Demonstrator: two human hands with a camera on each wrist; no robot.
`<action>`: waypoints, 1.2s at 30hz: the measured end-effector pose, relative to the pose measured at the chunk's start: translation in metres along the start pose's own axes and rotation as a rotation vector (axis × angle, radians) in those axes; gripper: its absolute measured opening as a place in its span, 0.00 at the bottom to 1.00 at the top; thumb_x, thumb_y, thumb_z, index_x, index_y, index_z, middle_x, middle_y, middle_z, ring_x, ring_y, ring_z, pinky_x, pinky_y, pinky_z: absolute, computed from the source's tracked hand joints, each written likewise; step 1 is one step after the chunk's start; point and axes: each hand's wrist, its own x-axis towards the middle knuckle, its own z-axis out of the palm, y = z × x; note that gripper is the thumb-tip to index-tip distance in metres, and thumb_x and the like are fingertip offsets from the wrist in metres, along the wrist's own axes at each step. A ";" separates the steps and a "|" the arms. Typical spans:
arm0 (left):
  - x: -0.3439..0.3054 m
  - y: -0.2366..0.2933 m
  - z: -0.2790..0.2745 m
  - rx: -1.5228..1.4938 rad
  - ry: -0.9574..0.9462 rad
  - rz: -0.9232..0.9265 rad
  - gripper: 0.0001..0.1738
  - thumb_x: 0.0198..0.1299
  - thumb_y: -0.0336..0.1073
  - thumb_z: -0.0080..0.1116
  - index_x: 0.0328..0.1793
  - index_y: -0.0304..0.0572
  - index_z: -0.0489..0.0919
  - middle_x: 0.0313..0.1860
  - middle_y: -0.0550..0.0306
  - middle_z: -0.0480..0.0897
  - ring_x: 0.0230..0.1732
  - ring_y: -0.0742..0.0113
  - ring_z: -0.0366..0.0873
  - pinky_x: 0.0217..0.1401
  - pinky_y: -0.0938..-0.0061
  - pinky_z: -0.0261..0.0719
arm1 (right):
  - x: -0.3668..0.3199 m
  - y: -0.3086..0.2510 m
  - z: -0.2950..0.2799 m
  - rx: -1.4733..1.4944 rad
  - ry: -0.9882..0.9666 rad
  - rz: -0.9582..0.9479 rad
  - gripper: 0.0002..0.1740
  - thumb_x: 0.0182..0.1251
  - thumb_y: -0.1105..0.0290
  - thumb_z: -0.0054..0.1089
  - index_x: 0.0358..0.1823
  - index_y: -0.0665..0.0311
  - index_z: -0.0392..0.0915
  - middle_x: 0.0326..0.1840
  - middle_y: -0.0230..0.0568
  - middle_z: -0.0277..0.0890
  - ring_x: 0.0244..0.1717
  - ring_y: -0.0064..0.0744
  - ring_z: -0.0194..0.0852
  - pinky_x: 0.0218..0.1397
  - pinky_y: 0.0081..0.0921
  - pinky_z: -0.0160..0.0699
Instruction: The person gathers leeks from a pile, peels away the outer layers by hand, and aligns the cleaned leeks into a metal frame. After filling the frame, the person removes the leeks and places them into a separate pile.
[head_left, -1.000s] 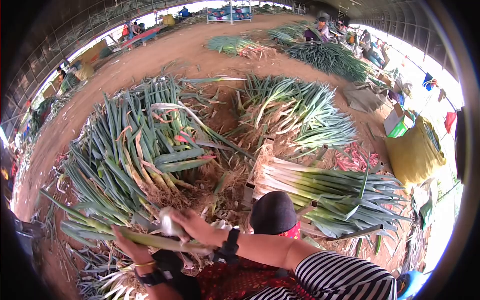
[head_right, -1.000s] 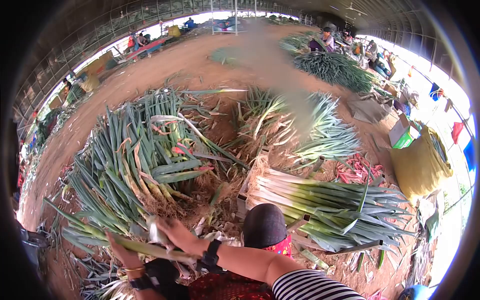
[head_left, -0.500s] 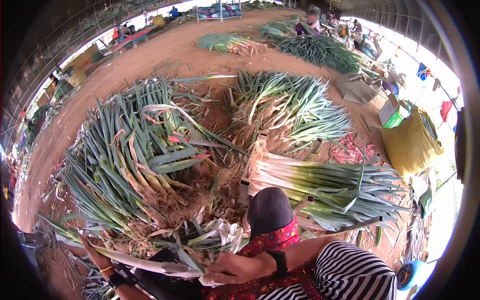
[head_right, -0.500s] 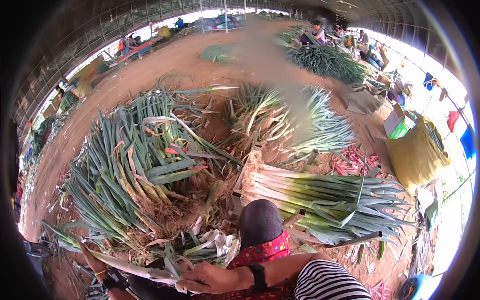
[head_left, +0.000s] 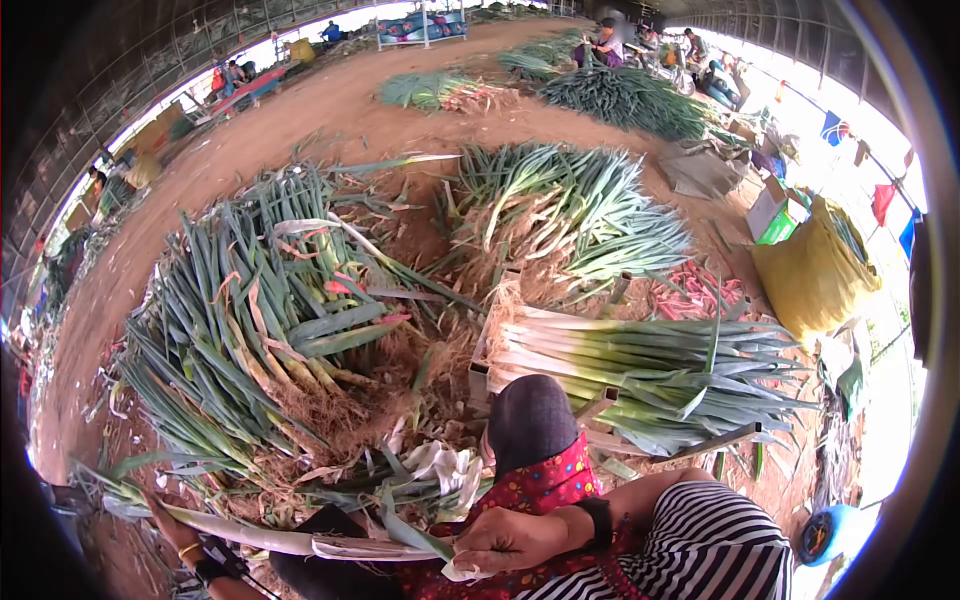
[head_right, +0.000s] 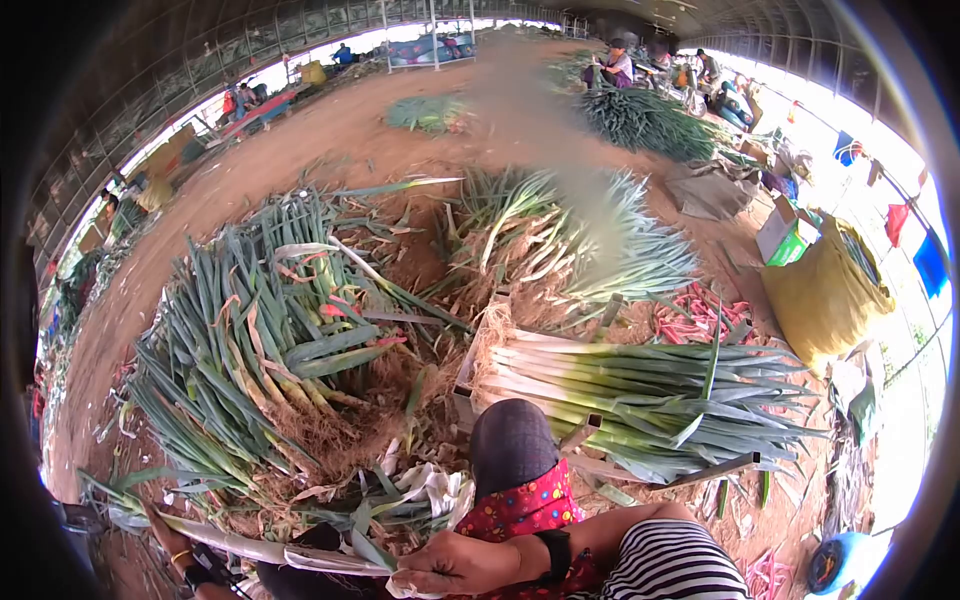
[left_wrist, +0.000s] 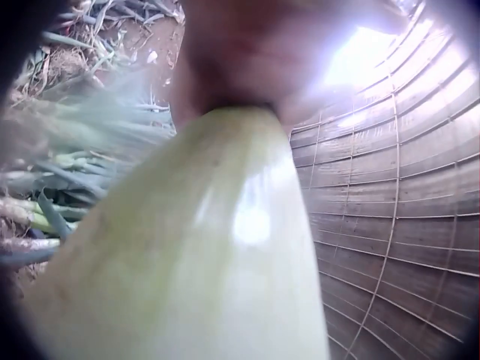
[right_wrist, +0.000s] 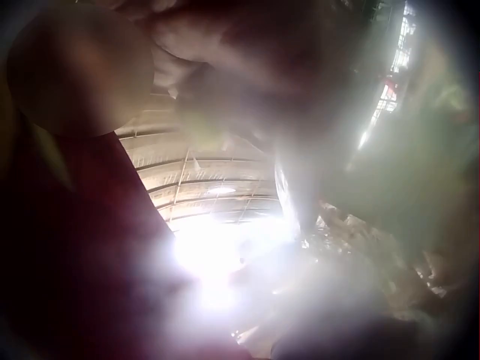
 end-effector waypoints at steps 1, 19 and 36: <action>0.001 0.002 0.000 0.026 -0.071 0.007 0.18 0.63 0.53 0.52 0.27 0.52 0.70 0.15 0.71 0.59 0.16 0.79 0.55 0.17 0.82 0.56 | 0.003 -0.001 0.000 -0.002 -0.009 -0.013 0.15 0.72 0.67 0.43 0.35 0.75 0.71 0.24 0.46 0.68 0.23 0.41 0.67 0.27 0.31 0.65; -0.145 -0.048 0.164 0.075 -0.106 0.300 0.34 0.57 0.24 0.50 0.70 0.51 0.54 0.40 0.57 0.77 0.40 0.64 0.76 0.40 0.65 0.81 | 0.174 0.102 0.005 -0.734 0.086 0.297 0.25 0.64 0.52 0.52 0.50 0.67 0.71 0.39 0.52 0.75 0.31 0.50 0.76 0.36 0.39 0.74; -0.178 -0.116 0.203 -0.232 -0.207 -0.223 0.27 0.62 0.62 0.45 0.49 0.46 0.74 0.41 0.62 0.76 0.43 0.66 0.73 0.50 0.71 0.71 | 0.162 0.116 0.011 -0.713 0.411 -0.287 0.07 0.54 0.76 0.60 0.33 0.65 0.71 0.29 0.44 0.73 0.32 0.47 0.74 0.34 0.35 0.73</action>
